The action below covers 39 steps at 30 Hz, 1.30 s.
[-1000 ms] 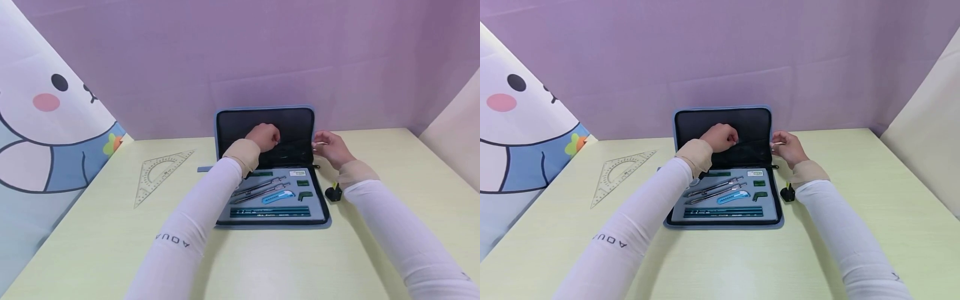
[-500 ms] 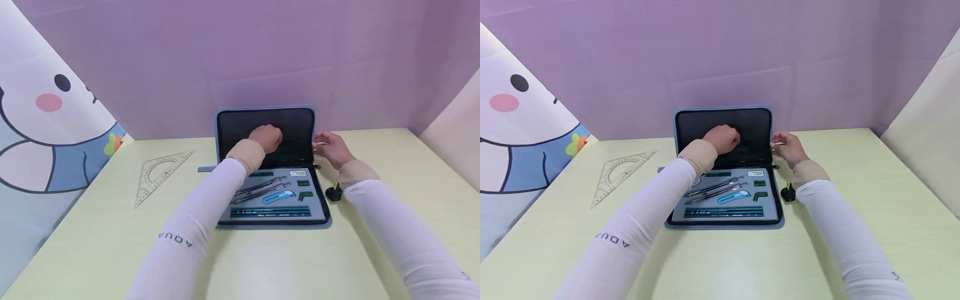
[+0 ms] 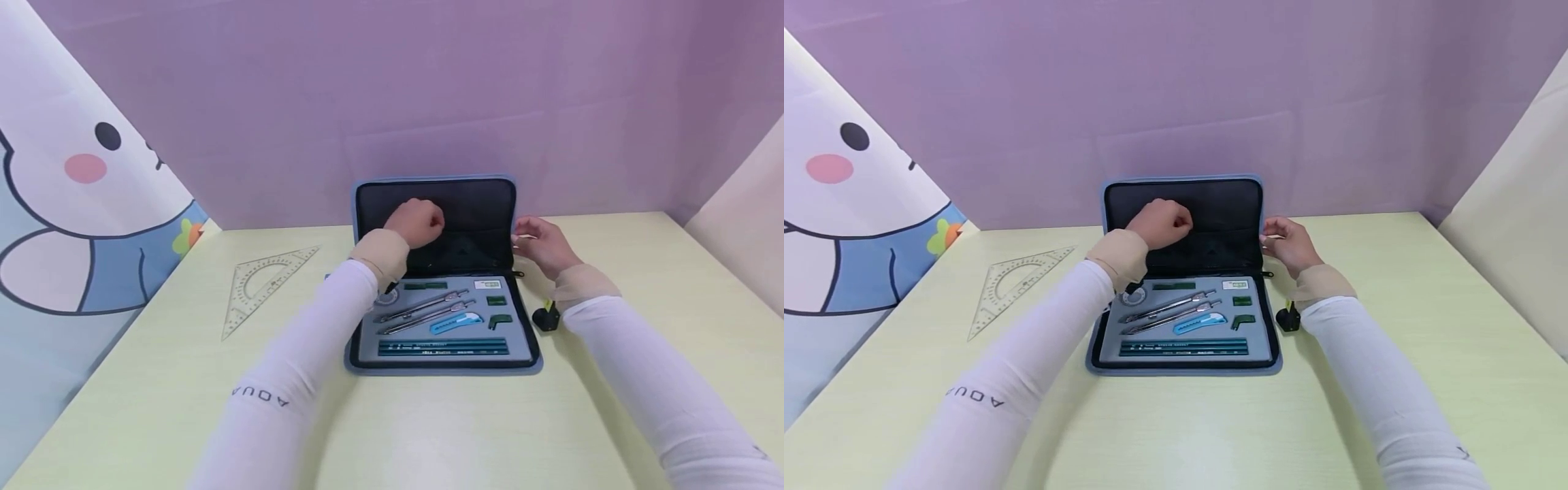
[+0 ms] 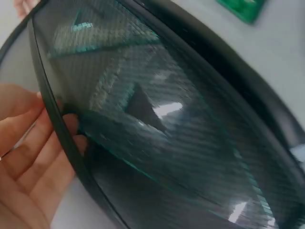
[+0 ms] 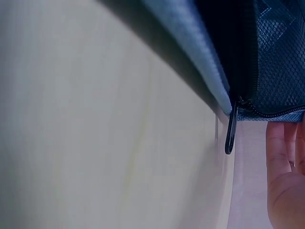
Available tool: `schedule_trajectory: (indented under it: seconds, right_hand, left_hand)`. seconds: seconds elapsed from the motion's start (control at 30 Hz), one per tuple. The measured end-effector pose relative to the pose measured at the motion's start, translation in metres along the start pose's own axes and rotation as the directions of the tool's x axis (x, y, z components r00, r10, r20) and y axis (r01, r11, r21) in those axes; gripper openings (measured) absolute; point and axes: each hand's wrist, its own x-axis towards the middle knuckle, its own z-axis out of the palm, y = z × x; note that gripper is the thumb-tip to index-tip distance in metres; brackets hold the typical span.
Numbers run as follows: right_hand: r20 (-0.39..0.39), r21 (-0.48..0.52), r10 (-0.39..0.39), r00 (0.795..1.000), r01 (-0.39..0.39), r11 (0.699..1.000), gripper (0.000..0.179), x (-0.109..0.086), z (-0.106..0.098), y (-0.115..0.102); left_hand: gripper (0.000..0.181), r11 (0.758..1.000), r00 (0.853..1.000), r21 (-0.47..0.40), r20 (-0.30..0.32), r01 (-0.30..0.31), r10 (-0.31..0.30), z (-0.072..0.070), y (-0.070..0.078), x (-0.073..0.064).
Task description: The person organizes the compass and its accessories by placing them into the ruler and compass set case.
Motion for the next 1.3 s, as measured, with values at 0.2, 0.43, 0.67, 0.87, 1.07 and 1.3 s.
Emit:
schedule_trajectory:
  seconds: [0.2,0.43,0.67,0.87,1.07,1.3]
  right_hand:
    - [-0.006,-0.013,-0.003,1.000,0.003,1.000,0.015,0.001,-0.004,0.001]
    - [-0.001,-0.022,0.008,1.000,-0.008,1.000,0.017,0.000,-0.008,0.001]
    - [0.002,-0.023,0.019,1.000,-0.019,1.000,0.017,-0.003,-0.009,-0.001]
    - [-0.003,-0.050,0.022,1.000,-0.022,0.998,0.017,-0.003,-0.010,-0.001]
    - [0.003,-0.036,0.014,1.000,-0.014,0.999,0.016,-0.003,-0.007,-0.003]
    - [0.005,-0.029,0.012,1.000,-0.012,1.000,0.016,-0.001,-0.006,-0.002]
  left_hand:
    - [0.021,0.999,0.972,-0.034,-0.233,0.013,-0.021,-0.008,-0.031,-0.012]
    - [0.022,0.989,0.931,-0.147,-0.360,0.011,-0.063,-0.026,-0.065,-0.037]
    - [0.022,0.978,0.928,-0.209,-0.365,0.004,-0.081,-0.039,-0.104,-0.065]
    - [0.026,0.952,0.928,-0.219,-0.260,0.213,-0.267,-0.049,-0.137,-0.087]
    - [0.050,0.882,0.883,-0.159,-0.085,0.444,-0.461,-0.053,-0.168,-0.116]
    - [0.058,0.767,0.771,-0.086,0.119,0.636,-0.626,-0.047,-0.211,-0.148]
